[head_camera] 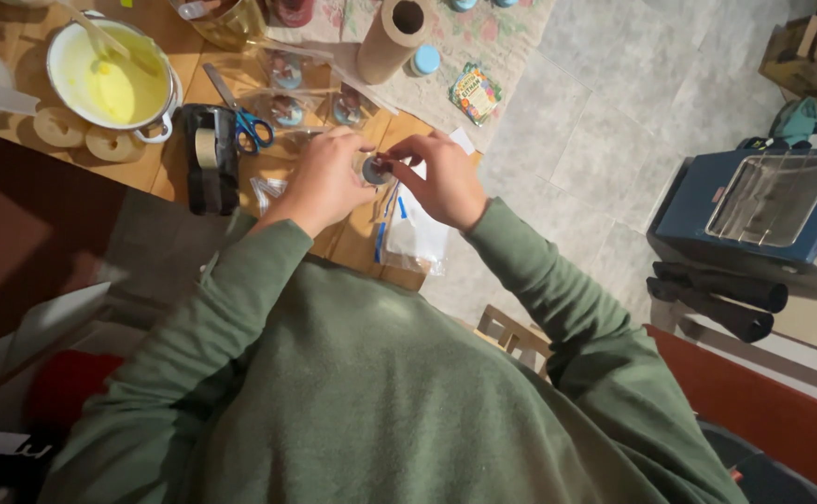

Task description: The recorder is packaging small candle-related items or figurines into small plastic bags and sealing them.

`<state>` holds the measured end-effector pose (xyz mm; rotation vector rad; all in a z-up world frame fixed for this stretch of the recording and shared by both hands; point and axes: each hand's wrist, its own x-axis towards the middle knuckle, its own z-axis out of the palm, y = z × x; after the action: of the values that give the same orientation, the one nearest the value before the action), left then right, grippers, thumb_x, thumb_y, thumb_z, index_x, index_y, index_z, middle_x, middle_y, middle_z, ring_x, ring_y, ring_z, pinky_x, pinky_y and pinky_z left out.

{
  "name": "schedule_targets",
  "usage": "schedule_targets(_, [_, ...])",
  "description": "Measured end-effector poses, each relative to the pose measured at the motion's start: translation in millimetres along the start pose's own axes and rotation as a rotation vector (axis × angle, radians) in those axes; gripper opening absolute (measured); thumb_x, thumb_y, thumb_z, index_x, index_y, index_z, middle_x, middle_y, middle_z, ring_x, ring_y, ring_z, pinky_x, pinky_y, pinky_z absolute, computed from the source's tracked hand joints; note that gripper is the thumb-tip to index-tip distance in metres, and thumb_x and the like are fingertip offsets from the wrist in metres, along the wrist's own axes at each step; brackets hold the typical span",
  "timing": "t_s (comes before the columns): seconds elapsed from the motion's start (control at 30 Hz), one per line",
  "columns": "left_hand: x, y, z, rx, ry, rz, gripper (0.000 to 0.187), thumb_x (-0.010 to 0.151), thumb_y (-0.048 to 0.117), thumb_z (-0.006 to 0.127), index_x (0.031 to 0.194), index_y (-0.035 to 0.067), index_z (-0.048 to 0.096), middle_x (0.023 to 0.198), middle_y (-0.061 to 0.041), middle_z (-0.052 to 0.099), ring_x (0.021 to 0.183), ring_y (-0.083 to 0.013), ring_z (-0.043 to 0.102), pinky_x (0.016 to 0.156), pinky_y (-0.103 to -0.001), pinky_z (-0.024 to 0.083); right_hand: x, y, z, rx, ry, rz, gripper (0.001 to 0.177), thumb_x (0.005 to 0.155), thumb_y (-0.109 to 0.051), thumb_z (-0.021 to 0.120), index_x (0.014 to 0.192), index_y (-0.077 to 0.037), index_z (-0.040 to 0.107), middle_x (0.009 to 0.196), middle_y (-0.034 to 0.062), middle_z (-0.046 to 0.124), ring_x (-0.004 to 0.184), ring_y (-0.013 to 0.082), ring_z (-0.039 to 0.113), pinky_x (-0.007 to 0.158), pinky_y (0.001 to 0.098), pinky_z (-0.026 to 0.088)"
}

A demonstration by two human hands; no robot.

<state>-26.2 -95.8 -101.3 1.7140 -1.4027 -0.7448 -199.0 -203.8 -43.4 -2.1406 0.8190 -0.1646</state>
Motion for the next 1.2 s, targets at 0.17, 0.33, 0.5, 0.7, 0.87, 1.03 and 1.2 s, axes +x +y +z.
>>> schedule_targets(0.17, [2,2,3,0.032,-0.019,0.012,0.051,0.060,0.012,0.091,0.105,-0.001,0.073,0.105,-0.019,0.070,0.102,-0.0384,0.066,0.089,-0.045,0.054,9,-4,7,-0.254,0.088,-0.238,0.017,0.081,-0.014,0.083,0.097,-0.010,0.078,0.115,0.0110,0.064,0.104,0.0324,0.055,0.091,0.0425,0.047])
schedule_targets(0.33, [-1,3,5,0.023,-0.041,-0.003,0.052,0.061,0.007,0.088,0.111,-0.001,0.072,0.109,-0.018,0.069,0.104,-0.0369,0.067,0.088,-0.043,0.055,21,20,27,-0.378,0.125,-0.340,0.017,0.076,-0.020,0.083,0.091,-0.013,0.078,0.128,0.0113,0.059,0.114,0.0332,0.050,0.094,0.0438,0.047])
schedule_targets(0.5, [-4,6,10,0.078,-0.011,0.004,0.055,0.061,0.006,0.088,0.112,0.000,0.070,0.112,-0.017,0.067,0.102,-0.0389,0.065,0.084,-0.045,0.054,28,41,49,-0.463,-0.020,-0.152,0.016,0.073,-0.028,0.083,0.085,-0.018,0.081,0.104,0.0056,0.066,0.102,0.0316,0.056,0.085,0.0464,0.046])
schedule_targets(0.7, [-3,16,9,0.014,-0.089,-0.087,0.051,0.066,0.005,0.086,0.115,0.003,0.069,0.111,-0.015,0.066,0.100,-0.0358,0.067,0.084,-0.043,0.055,31,64,69,-0.545,-0.054,-0.059,0.020,0.072,-0.032,0.082,0.081,-0.015,0.079,0.095,0.0099,0.066,0.095,0.0333,0.059,0.080,0.0459,0.050])
schedule_targets(0.87, [-4,11,6,0.030,-0.025,0.048,0.047,0.065,0.002,0.084,0.110,0.002,0.072,0.107,-0.017,0.067,0.098,-0.0384,0.066,0.083,-0.045,0.055,18,54,32,-0.571,-0.121,-0.122,0.017,0.084,-0.030,0.077,0.085,-0.012,0.076,0.092,0.0091,0.066,0.094,0.0317,0.060,0.079,0.0468,0.050])
schedule_targets(1.03, [-1,12,-3,0.053,-0.092,0.056,0.027,0.074,-0.003,0.073,0.099,0.006,0.077,0.099,-0.013,0.072,0.095,-0.0353,0.069,0.083,-0.045,0.055,2,37,1,-0.525,-0.118,-0.333,0.024,0.078,-0.009,0.065,0.093,-0.019,0.079,0.095,0.0049,0.066,0.097,0.0293,0.061,0.078,0.0441,0.051])
schedule_targets(1.2, [6,14,-12,0.172,-0.131,0.091,0.024,0.077,-0.001,0.071,0.097,0.009,0.079,0.099,-0.014,0.072,0.093,-0.0393,0.067,0.077,-0.049,0.053,-10,42,2,-0.588,-0.140,-0.321,0.003,0.090,-0.015,0.073,0.089,-0.017,0.074,0.102,0.0012,0.065,0.105,0.0249,0.062,0.087,0.0410,0.052])
